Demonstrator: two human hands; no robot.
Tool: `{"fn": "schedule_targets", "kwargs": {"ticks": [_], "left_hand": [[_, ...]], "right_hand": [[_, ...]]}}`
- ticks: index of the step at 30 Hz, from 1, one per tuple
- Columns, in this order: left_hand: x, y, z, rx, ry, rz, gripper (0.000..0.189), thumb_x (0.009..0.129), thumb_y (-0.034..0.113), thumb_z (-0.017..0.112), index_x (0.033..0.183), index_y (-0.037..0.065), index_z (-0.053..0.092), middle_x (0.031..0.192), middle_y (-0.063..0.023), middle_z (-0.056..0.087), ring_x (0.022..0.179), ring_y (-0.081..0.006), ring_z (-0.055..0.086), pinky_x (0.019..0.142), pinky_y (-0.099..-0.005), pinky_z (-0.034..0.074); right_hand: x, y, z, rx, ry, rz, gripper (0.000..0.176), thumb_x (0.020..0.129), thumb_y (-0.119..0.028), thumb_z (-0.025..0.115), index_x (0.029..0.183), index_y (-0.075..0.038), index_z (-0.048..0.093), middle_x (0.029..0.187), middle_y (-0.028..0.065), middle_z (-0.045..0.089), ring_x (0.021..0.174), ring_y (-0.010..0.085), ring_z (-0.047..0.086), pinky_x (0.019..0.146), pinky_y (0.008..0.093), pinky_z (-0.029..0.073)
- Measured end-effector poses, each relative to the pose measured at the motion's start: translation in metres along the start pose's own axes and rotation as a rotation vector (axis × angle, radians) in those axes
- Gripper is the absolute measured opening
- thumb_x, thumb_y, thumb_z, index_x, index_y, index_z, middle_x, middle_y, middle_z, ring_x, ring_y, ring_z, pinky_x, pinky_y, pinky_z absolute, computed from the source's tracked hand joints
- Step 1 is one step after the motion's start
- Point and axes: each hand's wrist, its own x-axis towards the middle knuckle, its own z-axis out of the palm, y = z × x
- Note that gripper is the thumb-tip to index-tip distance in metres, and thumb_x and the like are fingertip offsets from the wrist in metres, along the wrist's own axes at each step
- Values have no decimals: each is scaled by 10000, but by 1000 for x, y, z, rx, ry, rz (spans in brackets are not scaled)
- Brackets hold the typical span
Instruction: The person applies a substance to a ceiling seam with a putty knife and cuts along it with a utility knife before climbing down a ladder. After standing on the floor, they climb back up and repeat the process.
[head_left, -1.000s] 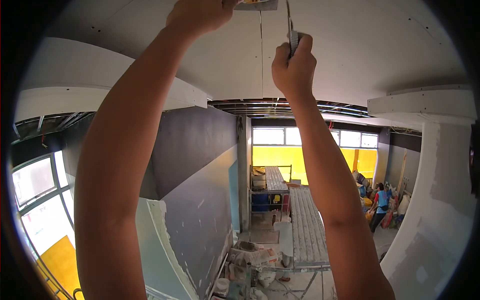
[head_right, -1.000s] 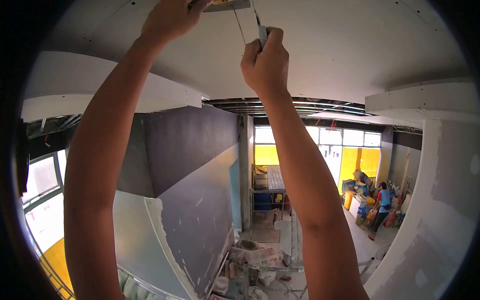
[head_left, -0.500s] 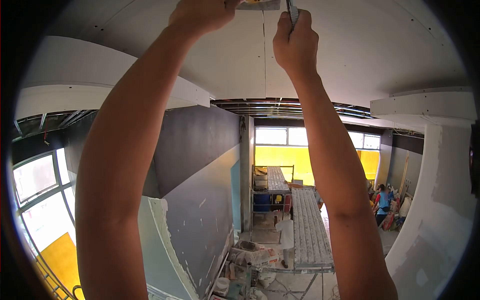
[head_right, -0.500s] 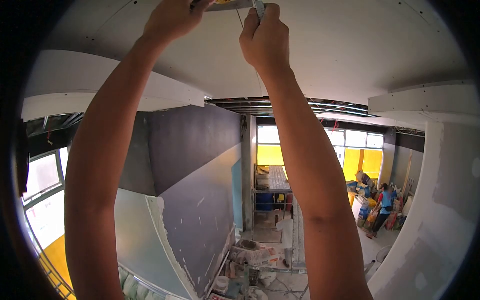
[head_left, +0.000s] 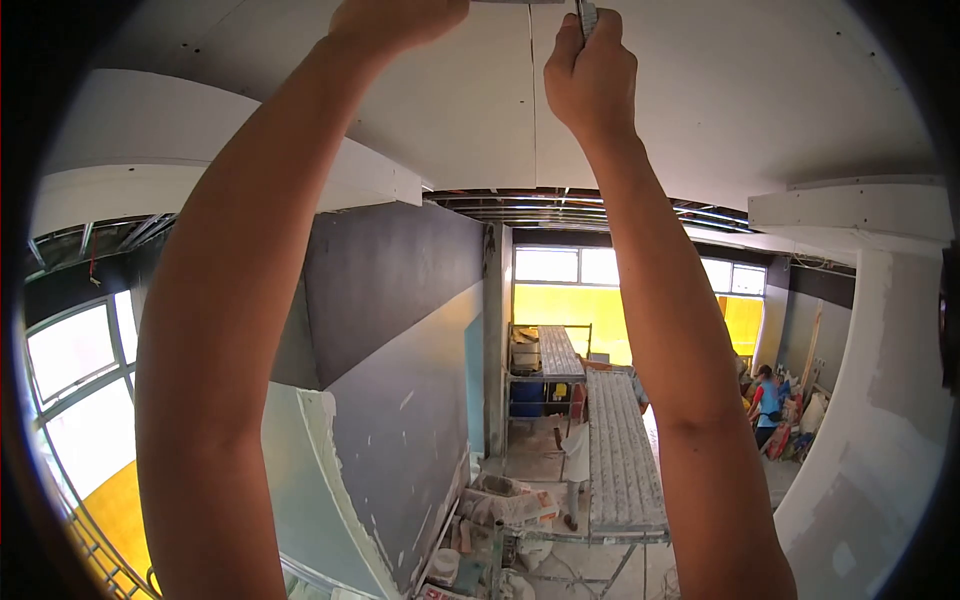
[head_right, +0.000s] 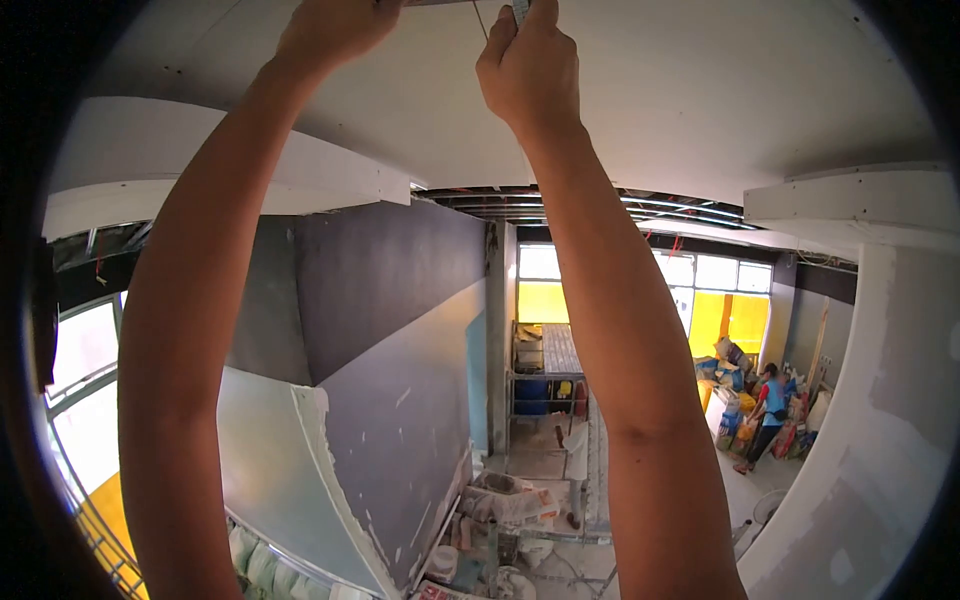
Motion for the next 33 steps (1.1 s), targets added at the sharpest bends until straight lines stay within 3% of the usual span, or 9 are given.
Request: {"fn": "schedule_targets", "kwargs": {"ticks": [1, 3, 6, 12, 15, 31, 33], "left_hand": [[0, 2, 0, 0, -2, 1, 355, 929, 366, 539, 934, 36, 672, 908, -217, 673, 883, -404, 643, 777, -488, 509], [-1, 5, -3, 6, 2, -7, 367, 927, 375, 541, 915, 31, 667, 906, -222, 671, 874, -414, 640, 770, -490, 509], [4, -3, 2, 2, -31, 6, 387, 922, 392, 540, 904, 26, 664, 901, -225, 669, 877, -422, 635, 777, -494, 505], [-1, 1, 0, -16, 12, 7, 397, 923, 400, 529, 901, 27, 664, 896, -227, 668, 887, -422, 631, 794, -499, 497], [-2, 1, -2, -29, 14, 14, 390, 924, 394, 528, 903, 29, 664, 896, -225, 669, 888, -423, 631, 793, -499, 498], [-6, 9, -8, -22, -44, -51, 391, 934, 400, 528, 982, 39, 668, 947, -211, 676, 909, -400, 644, 800, -482, 513], [-14, 15, -14, -33, 35, -6, 377, 931, 392, 533, 973, 45, 672, 950, -209, 676, 911, -397, 645, 796, -484, 512]], "right_hand": [[-1, 2, 1, 0, 0, 3, 190, 944, -137, 469, 1017, 34, 427, 696, 307, 600, 691, 500, 613, 568, 545, 467], [-1, 3, 3, -64, -14, 13, 247, 960, -216, 497, 969, 30, 476, 590, 124, 600, 494, 276, 616, 509, 371, 499], [-2, 2, -3, -22, -41, 65, 245, 967, -225, 486, 979, 20, 480, 588, 112, 597, 480, 255, 604, 502, 353, 489], [2, -4, -8, 29, -38, -29, 250, 936, -166, 501, 960, 78, 453, 579, 163, 594, 494, 332, 617, 470, 393, 495], [5, 2, -2, -3, -21, -12, 231, 966, -225, 483, 978, 6, 486, 573, 100, 588, 489, 249, 606, 512, 357, 486], [1, -2, 1, -48, -7, -30, 246, 966, -220, 479, 965, 26, 467, 605, 128, 612, 544, 306, 639, 554, 391, 511], [1, -2, 0, -101, -18, 7, 246, 967, -215, 482, 960, 30, 463, 608, 134, 612, 543, 314, 636, 547, 399, 509]]}}
